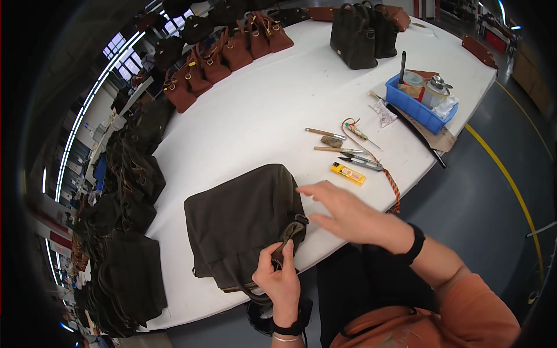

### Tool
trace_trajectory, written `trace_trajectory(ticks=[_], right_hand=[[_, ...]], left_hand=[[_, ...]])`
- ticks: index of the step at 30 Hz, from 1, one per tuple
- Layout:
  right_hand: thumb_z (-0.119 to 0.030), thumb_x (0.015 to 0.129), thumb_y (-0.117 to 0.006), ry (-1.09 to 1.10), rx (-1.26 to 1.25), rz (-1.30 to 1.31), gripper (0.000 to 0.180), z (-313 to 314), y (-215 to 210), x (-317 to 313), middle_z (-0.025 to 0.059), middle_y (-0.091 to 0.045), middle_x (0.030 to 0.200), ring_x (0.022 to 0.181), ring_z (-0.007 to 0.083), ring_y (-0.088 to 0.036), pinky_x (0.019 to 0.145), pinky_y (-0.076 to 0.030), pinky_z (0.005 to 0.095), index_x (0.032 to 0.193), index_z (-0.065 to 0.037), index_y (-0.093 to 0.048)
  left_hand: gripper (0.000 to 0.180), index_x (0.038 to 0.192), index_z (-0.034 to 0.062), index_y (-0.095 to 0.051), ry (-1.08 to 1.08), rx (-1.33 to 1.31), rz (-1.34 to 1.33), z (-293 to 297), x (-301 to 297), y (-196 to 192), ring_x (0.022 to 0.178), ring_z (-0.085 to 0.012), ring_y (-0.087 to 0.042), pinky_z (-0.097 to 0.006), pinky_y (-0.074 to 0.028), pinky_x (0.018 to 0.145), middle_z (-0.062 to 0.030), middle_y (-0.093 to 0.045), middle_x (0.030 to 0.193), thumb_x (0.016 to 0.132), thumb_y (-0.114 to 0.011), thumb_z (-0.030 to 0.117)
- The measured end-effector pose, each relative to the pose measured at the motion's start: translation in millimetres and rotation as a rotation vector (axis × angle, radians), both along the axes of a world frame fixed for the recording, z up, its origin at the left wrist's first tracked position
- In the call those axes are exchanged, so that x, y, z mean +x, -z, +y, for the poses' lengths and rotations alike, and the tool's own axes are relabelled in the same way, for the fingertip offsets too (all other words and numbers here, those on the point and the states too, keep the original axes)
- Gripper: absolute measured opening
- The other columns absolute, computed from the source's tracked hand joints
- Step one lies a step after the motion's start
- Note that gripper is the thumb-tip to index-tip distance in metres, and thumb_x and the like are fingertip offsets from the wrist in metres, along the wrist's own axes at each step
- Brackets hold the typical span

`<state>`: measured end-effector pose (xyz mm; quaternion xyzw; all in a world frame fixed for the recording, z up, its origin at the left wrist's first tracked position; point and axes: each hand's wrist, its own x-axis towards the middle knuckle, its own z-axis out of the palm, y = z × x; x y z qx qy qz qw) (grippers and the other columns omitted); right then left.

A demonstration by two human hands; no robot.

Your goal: The person applies a small yellow block to the zipper area and corners of a dark green canvas bag. They then inspect the bag's exterior and interior, checking the handles and lining before placing the finished bag on a stack of similar items.

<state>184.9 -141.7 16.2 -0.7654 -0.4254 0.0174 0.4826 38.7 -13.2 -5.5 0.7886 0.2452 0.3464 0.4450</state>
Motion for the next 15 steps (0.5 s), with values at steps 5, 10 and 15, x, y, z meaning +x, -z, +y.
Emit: trace_trajectory(ticks=[5,10,15], right_hand=[[-0.011,0.089,-0.064,0.222,-0.559,-0.187,0.023,1,-24,98,0.0226,-0.067,0.1,0.097,0.0379,-0.064,0.088,-0.051,0.0452,0.107,0.002,-0.066],[-0.005,0.086,-0.061,0.357,-0.612,-0.493,0.012,7,22,144,0.0232,-0.068,0.095,0.09,0.0387,-0.067,0.081,-0.055,0.0448,0.091,0.002,-0.07],[-0.007,0.088,-0.06,0.382,-0.678,-0.3,0.016,13,15,162,0.0232,-0.069,0.089,0.089,0.0383,-0.068,0.082,-0.054,0.0452,0.093,0.003,-0.071]], left_hand=[[0.018,0.089,-0.0033,-0.066,-0.003,-0.076,0.016,1,3,-4,0.063,-0.0022,-0.044,-0.019,-0.034,0.057,0.0056,-0.055,0.068,0.09,-0.076,0.011],[0.015,0.093,-0.0025,-0.066,0.039,-0.103,-0.032,5,4,4,0.069,-0.0026,-0.05,-0.018,-0.04,0.062,0.0027,-0.062,0.077,0.089,-0.076,0.009],[0.017,0.095,-0.002,-0.066,0.038,-0.135,-0.034,5,1,4,0.069,-0.0035,-0.051,-0.019,-0.042,0.063,0.0022,-0.062,0.076,0.089,-0.076,0.01]])
